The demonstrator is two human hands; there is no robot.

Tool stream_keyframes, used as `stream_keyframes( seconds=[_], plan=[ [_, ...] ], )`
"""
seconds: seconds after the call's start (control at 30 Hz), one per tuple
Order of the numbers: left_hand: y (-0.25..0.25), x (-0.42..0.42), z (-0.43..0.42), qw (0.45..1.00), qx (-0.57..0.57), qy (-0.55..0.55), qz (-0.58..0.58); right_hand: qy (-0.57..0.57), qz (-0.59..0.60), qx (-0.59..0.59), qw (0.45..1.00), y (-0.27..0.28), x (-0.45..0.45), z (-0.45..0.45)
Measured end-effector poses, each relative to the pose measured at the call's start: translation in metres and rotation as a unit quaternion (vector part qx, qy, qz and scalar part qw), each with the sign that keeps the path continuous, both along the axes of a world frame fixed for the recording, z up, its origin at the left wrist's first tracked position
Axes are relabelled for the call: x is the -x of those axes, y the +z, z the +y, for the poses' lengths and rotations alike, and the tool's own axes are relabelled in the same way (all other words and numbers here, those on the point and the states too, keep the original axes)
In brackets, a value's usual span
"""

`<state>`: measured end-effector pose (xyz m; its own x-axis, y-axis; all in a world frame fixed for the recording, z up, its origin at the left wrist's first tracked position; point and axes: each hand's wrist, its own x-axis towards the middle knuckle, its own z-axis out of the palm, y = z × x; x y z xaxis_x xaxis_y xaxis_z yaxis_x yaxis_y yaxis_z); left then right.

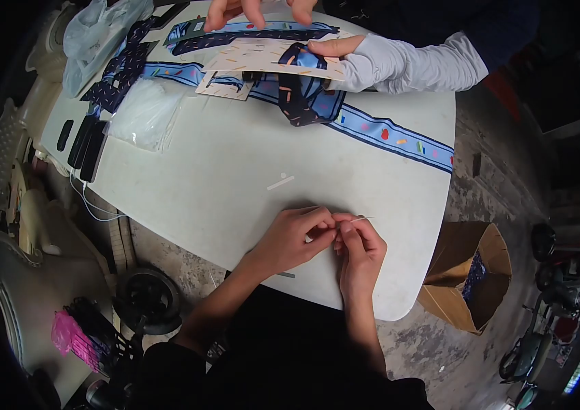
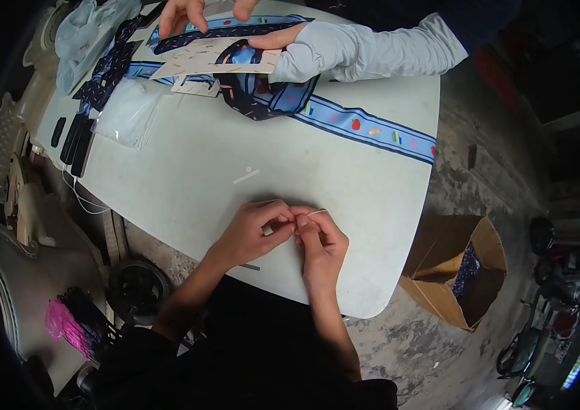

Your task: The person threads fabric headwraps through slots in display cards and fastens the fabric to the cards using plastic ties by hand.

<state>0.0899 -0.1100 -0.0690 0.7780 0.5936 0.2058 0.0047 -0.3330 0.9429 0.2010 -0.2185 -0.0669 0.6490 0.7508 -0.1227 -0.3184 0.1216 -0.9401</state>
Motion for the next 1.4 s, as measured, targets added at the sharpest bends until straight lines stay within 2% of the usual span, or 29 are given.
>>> stream_keyframes(
  seconds=[1.2, 1.4],
  plan=[
    [0.0, 0.0, -0.003, 0.999, -0.027, 0.003, -0.022, -0.013, 0.0, 0.003, 1.0, 0.003, 0.003, -0.001],
    [0.007, 0.011, -0.011, 0.999, -0.002, -0.012, 0.034, -0.014, -0.053, 0.02, 0.998, 0.002, 0.005, -0.004]
  ],
)
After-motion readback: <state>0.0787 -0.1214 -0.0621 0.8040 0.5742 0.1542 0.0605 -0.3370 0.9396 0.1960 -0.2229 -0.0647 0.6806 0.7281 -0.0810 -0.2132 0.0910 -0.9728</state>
